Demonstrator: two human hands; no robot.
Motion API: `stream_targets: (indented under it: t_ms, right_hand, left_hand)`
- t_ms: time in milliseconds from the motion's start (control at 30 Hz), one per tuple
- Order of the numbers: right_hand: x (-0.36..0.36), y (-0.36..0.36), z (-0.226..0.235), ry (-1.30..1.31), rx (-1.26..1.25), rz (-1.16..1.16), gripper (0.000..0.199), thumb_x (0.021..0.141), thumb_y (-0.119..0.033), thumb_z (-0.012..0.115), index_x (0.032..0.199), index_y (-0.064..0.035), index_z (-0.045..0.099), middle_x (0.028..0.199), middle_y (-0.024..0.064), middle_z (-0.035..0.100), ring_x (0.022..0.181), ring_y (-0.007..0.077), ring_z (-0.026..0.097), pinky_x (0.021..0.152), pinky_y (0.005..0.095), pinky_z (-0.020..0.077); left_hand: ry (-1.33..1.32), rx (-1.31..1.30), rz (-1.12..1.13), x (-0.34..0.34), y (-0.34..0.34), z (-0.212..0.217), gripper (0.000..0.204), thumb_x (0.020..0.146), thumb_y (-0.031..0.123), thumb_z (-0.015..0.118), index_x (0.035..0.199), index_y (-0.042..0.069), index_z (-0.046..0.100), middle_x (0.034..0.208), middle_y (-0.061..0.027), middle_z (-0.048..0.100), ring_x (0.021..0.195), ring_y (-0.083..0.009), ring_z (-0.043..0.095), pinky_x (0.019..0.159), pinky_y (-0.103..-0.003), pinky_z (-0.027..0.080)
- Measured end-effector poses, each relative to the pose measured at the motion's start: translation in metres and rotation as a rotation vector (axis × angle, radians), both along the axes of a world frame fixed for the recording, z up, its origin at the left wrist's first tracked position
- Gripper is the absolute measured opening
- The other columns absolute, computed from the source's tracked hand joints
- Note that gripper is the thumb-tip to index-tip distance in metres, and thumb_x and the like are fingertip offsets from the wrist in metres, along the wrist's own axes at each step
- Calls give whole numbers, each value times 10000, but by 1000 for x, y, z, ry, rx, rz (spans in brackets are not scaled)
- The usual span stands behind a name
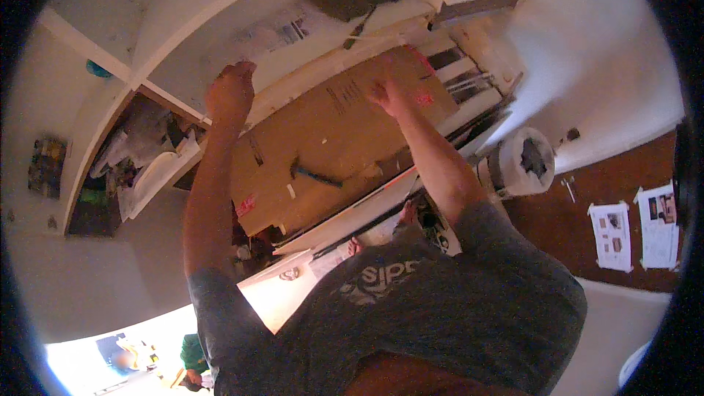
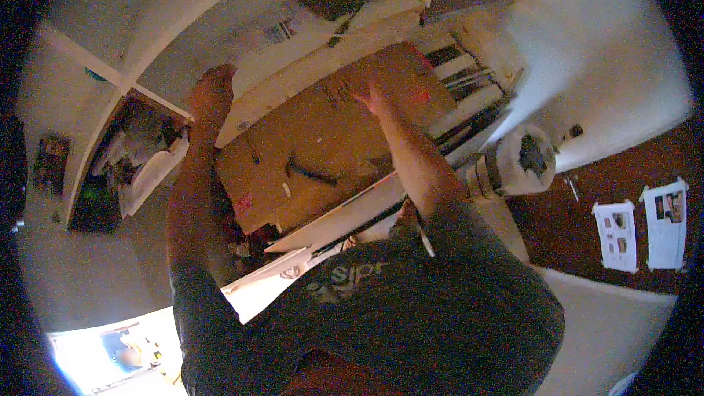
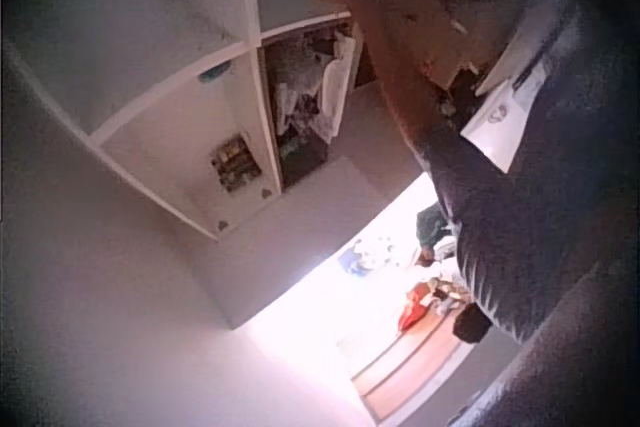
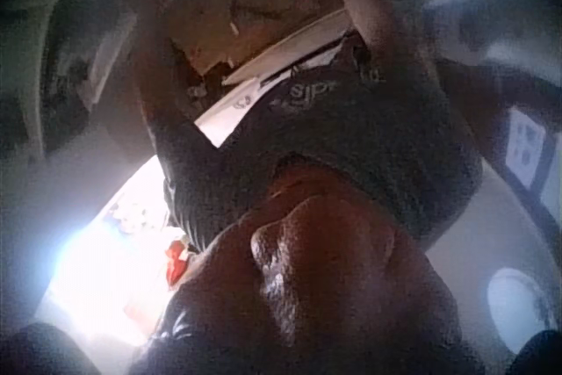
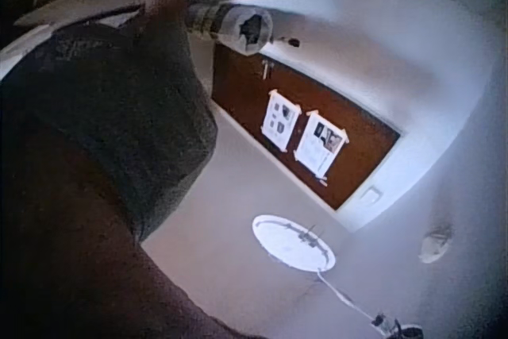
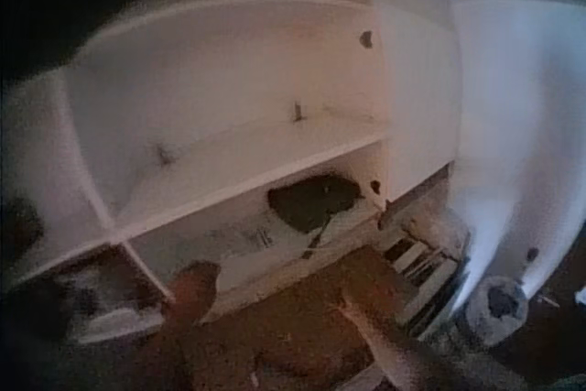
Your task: The person installs a white wooden trim piece into a wall-mounted cabinet frame using a hammer and nails. They position the trim, secure it with several hammer strikes, and then place a white panel into the cabinet opening.
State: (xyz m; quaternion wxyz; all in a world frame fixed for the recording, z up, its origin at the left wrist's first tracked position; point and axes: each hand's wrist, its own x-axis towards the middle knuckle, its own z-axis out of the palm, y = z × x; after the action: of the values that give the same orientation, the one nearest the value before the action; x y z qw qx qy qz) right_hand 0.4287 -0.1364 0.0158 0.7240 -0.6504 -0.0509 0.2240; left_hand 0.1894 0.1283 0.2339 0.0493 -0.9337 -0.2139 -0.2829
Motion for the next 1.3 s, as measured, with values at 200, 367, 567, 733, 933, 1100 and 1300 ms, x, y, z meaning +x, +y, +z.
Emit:
stream_targets:
  t_ms: [200, 367, 567, 733, 933, 1100, 1300]
  right_hand:
    - [34, 89, 71, -546, -602, -236, 520, 944, -546, 669, 939, -27, 682, 844, 143, 700, 835, 248, 717, 725, 427, 576]
    - [91, 99, 66, -615, -714, -157, 499, 900, -468, 734, 874, 29, 696, 828, 209, 726, 799, 280, 737, 645, 428, 564]
    - [44, 123, 91, -102, -133, 67, 278, 844, -237, 793, 789, 7, 673, 671, 149, 674, 516, 241, 657, 439, 370, 500]
    - [6, 175, 80, -304, -180, 139, 323, 840, -279, 781, 699, -15, 658, 570, 106, 629, 447, 203, 619, 407, 350, 464]
    - [32, 223, 88, -646, -385, 202, 387, 800, -381, 805, 679, -35, 683, 596, 110, 680, 477, 214, 654, 498, 386, 527]
    - [-9, 168, 93, -950, -505, 402, 370, 854, -343, 793, 1085, -78, 678, 934, 83, 733, 810, 186, 702, 744, 367, 565]
    - [-166, -36, 69, 496, 692, 740, 592, 925, -204, 663, 1481, -91, 495, 1414, 168, 592, 1345, 336, 545, 1094, 501, 463]
  left_hand:
    - [2, 106, 4, -58, -25, 31, 166, 983, 239, 633, 1109, 232, 741, 1043, -86, 736, 871, -348, 723, 734, -469, 589]
    - [-35, 244, -135, -115, -65, 52, 203, 922, 131, 711, 1114, 189, 738, 960, -89, 733, 783, -298, 717, 656, -415, 585]
    - [-141, 262, -51, -193, -106, 58, 307, 807, -17, 761, 1083, 118, 748, 865, -101, 717, 729, -275, 695, 620, -399, 562]
    - [-165, 85, -115, -222, -134, 92, 281, 787, -47, 746, 1040, 77, 744, 869, -101, 721, 733, -272, 686, 639, -394, 551]
    - [-100, 94, -66, -238, -143, 107, 310, 795, -55, 725, 1080, 65, 742, 835, -101, 710, 707, -270, 670, 622, -395, 527]
    - [30, -65, 66, -251, -154, 105, 336, 823, -45, 718, 1132, 83, 748, 755, -107, 672, 656, -263, 649, 571, -395, 503]
    - [95, -257, 20, -279, -148, 56, 322, 852, -27, 720, 1144, 104, 758, 766, -127, 688, 641, -261, 657, 576, -372, 514]
